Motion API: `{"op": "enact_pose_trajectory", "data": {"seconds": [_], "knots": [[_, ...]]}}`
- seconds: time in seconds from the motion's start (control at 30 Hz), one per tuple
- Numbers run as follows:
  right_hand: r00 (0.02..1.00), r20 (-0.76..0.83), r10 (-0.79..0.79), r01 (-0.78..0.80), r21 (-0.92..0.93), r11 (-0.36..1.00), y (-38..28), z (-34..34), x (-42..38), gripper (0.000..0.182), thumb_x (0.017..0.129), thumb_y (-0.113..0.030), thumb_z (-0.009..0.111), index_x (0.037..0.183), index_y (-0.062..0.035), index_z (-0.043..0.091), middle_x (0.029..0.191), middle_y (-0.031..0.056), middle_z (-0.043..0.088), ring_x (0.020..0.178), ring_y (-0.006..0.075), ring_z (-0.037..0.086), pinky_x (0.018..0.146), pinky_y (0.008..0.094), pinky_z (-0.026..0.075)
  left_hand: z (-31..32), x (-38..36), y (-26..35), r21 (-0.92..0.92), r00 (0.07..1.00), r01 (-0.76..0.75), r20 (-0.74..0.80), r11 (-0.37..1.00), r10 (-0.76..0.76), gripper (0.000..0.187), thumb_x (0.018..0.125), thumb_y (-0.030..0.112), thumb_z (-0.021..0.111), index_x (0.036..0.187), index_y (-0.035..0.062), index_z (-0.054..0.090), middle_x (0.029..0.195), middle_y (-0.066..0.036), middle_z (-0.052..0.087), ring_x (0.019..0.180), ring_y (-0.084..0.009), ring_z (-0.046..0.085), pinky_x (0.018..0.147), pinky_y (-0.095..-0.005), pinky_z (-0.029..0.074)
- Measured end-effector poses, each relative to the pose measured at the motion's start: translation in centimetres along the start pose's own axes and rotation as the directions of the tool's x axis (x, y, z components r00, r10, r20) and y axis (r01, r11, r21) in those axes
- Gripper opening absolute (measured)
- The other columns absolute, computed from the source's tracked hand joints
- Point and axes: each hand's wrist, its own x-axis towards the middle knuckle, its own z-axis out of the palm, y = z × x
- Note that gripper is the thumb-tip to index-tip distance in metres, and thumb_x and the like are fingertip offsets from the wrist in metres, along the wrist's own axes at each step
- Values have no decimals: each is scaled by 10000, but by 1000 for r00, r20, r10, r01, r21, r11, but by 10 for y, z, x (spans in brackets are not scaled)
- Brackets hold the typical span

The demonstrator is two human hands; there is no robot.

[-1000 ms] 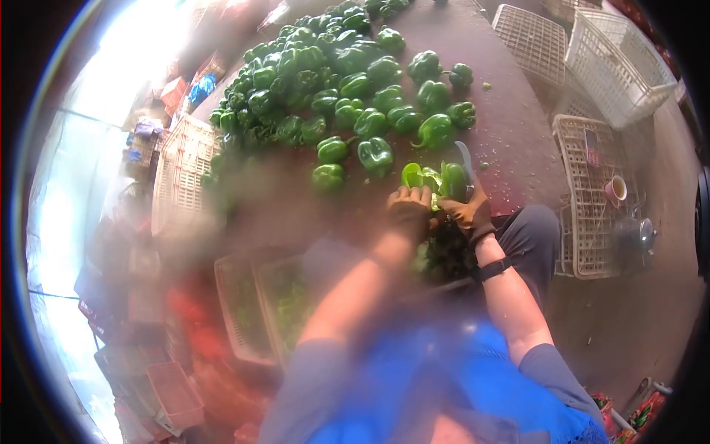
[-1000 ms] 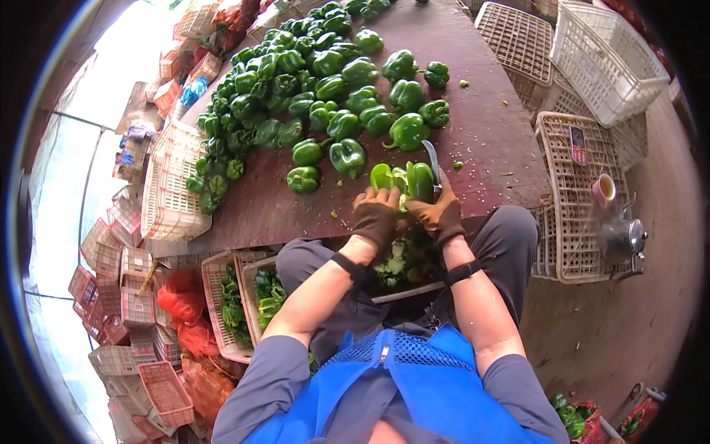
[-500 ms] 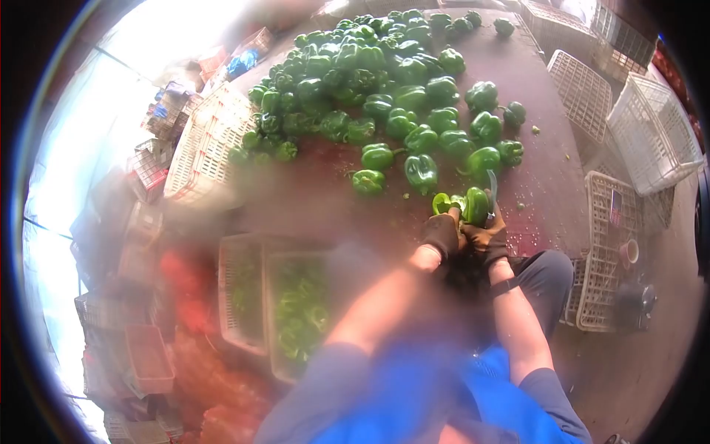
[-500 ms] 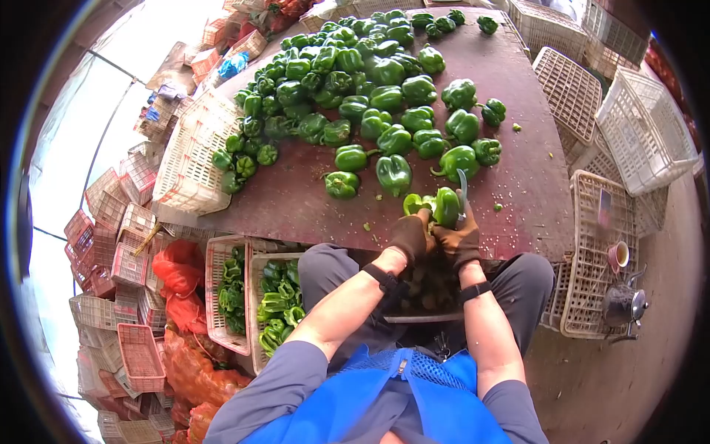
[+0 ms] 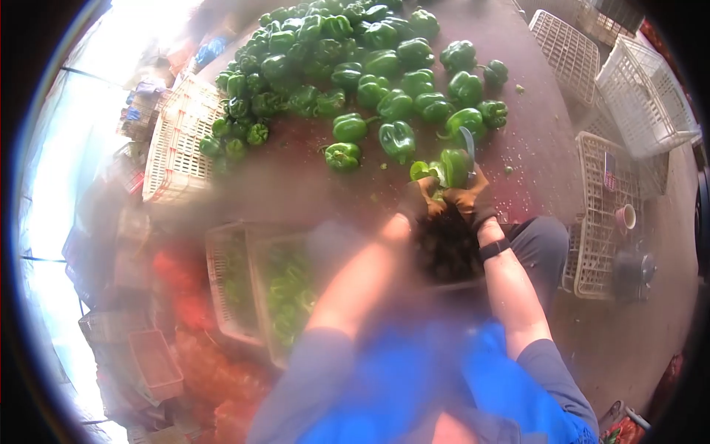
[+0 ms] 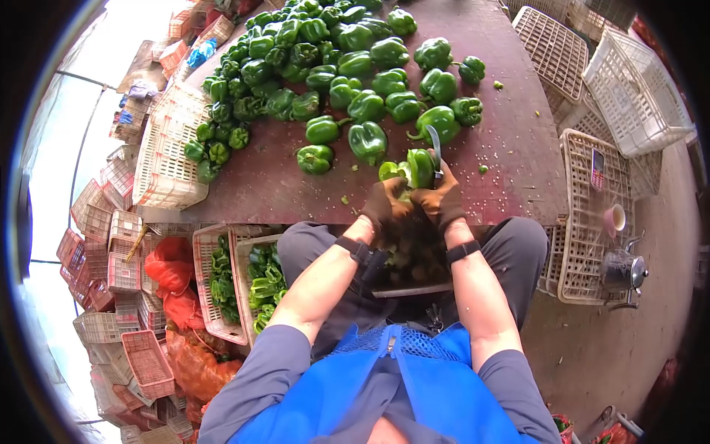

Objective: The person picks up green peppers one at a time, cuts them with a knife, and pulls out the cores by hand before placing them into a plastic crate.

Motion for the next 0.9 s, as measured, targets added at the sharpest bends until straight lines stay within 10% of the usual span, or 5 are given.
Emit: {"op": "enact_pose_trajectory", "data": {"seconds": [0.9], "knots": [[1000, -14, -14, 16, 157, 987, 20, -2, 5, 843, 628, 8, 773, 1423, -76, 506, 1223, 63, 665, 1094, 157, 632, 966, 293, 504, -3, -7, 9, -236, 996, 43, 91, 971, -22, 484, 708, 8, 804, 1161, -47, 645, 1052, -97, 705, 905, -148, 647, 790, -294, 542]]}}
